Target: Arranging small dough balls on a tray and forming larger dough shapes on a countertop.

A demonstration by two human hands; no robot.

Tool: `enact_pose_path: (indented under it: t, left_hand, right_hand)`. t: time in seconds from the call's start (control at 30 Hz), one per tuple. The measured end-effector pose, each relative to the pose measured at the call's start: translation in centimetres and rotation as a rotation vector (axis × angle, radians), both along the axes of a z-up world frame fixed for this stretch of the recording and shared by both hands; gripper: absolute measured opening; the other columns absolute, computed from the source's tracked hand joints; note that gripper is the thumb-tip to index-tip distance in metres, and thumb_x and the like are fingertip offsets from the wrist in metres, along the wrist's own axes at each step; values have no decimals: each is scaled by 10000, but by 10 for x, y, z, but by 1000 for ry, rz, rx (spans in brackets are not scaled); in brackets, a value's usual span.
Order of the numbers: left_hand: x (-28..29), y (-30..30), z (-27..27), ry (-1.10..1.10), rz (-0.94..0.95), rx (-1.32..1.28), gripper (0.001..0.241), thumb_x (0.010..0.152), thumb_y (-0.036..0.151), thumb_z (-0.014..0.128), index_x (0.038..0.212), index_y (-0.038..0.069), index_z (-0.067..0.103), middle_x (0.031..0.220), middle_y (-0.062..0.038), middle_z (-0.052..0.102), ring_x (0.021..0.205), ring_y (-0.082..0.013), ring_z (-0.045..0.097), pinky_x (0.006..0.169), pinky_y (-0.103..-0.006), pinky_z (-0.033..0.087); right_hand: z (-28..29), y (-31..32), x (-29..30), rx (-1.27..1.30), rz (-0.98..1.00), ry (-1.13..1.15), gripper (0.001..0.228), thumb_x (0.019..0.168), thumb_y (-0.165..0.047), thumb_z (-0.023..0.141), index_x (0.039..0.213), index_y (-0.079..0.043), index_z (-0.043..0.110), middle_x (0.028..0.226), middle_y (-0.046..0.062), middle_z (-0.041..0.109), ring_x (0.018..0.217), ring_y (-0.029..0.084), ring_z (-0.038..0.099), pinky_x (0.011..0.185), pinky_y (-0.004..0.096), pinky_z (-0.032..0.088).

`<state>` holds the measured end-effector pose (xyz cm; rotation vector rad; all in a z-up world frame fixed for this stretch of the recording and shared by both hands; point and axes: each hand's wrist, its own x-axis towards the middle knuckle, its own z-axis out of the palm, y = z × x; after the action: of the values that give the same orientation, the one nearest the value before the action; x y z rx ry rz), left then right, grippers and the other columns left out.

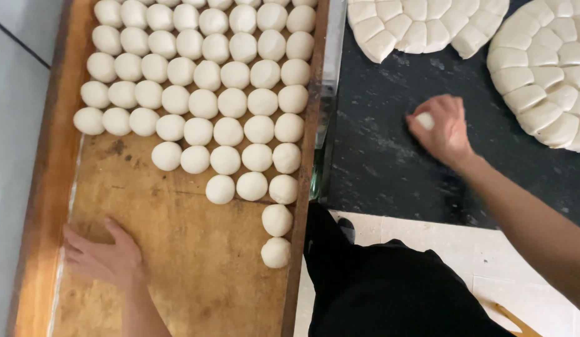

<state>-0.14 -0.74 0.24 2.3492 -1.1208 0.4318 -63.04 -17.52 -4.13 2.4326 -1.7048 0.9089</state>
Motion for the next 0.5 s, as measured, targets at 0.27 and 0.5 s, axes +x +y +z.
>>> enact_pose_path:
  t: [0.27, 0.5]
  left_hand:
    - [6, 3, -1, -40, 7, -7, 564, 1095, 282, 657, 1484, -69, 449, 1343, -323, 542, 1157, -481, 487, 1001, -552, 382]
    - [13, 3, -6, 22, 48, -40, 598, 1036, 296, 673, 1488, -20, 441, 1391, -298, 516, 1223, -490, 472, 1055, -573, 368]
  right_hand:
    - [2, -16, 45, -28, -79, -73, 221, 993, -82, 803, 1068, 55, 647, 1058, 236, 628, 955, 379, 595, 880, 460, 485]
    - [53, 10, 21, 692, -311, -282, 603, 879, -46, 839, 1422, 88, 612, 1219, 263, 674, 1025, 351, 661, 893, 443, 522]
